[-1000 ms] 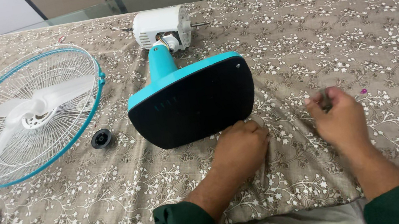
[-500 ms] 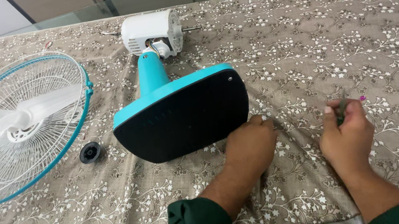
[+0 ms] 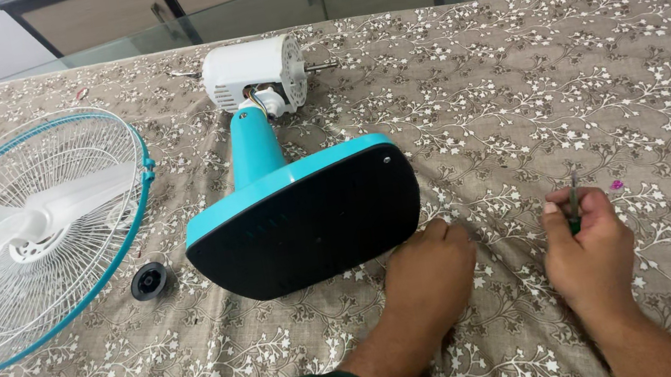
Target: The person assembles the base of a teal and black electric fan by inserting and tightening four screws with a green screwdriver. The fan blade and motor housing remain disassembled on the table.
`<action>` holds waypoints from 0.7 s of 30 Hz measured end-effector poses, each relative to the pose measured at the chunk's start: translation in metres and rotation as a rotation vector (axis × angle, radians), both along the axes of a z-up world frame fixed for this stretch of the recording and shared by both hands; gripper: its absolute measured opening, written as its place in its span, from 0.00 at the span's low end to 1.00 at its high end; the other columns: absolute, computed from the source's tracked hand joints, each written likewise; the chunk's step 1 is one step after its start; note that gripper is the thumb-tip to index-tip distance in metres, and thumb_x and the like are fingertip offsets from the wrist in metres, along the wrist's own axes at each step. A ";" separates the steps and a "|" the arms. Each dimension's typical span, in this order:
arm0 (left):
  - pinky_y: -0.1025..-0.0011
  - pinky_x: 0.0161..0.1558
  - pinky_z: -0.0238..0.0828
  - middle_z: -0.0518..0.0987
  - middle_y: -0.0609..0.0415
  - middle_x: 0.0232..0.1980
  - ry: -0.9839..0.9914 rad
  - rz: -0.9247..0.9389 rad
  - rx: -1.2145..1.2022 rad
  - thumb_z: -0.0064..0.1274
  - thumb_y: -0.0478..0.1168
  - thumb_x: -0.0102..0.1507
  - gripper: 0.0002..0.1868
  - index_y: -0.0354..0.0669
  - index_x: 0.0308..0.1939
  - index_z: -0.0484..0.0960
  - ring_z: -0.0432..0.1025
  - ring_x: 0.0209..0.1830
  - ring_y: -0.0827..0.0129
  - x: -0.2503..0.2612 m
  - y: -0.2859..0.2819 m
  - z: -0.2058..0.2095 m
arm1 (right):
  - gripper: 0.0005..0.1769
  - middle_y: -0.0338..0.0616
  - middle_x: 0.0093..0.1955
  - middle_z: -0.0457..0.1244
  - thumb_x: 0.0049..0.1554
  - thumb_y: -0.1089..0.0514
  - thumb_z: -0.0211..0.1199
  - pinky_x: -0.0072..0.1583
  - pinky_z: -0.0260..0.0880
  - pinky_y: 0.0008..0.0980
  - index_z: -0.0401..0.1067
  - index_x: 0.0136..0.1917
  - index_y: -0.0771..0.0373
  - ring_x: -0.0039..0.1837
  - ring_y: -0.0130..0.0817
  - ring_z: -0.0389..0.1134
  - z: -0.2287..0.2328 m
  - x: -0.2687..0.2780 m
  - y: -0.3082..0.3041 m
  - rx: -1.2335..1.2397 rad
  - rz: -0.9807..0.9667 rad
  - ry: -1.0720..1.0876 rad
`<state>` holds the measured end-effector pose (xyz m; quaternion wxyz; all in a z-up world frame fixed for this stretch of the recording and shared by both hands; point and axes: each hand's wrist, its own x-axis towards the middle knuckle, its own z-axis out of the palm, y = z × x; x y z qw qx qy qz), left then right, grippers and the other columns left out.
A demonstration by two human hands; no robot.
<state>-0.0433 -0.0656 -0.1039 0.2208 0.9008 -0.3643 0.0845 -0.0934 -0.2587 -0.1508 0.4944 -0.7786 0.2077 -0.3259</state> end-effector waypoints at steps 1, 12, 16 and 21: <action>0.59 0.38 0.77 0.80 0.47 0.40 0.016 0.007 -0.056 0.54 0.39 0.63 0.06 0.39 0.38 0.81 0.79 0.39 0.54 -0.004 0.001 0.002 | 0.06 0.38 0.42 0.66 0.65 0.63 0.61 0.43 0.63 0.25 0.71 0.55 0.66 0.40 0.23 0.63 0.002 -0.002 0.000 -0.010 -0.012 0.081; 0.57 0.37 0.75 0.84 0.49 0.39 0.205 0.156 -0.293 0.60 0.42 0.60 0.07 0.42 0.36 0.83 0.79 0.36 0.51 -0.016 0.063 0.016 | 0.10 0.39 0.38 0.70 0.61 0.56 0.65 0.41 0.67 0.27 0.75 0.54 0.63 0.37 0.24 0.68 0.010 -0.005 0.006 -0.199 0.016 0.175; 0.61 0.37 0.77 0.85 0.50 0.38 0.236 0.282 -0.336 0.63 0.41 0.58 0.07 0.43 0.36 0.85 0.80 0.36 0.55 -0.025 0.097 0.015 | 0.12 0.41 0.38 0.69 0.60 0.55 0.69 0.43 0.66 0.26 0.76 0.51 0.65 0.38 0.25 0.68 0.006 -0.005 0.004 -0.237 0.021 0.222; 0.68 0.38 0.81 0.86 0.53 0.41 0.414 0.499 -0.376 0.64 0.41 0.58 0.09 0.44 0.40 0.86 0.83 0.35 0.64 -0.035 0.147 0.020 | 0.12 0.43 0.39 0.68 0.61 0.54 0.71 0.42 0.63 0.28 0.76 0.52 0.64 0.39 0.28 0.64 0.011 -0.002 -0.004 -0.110 0.072 0.277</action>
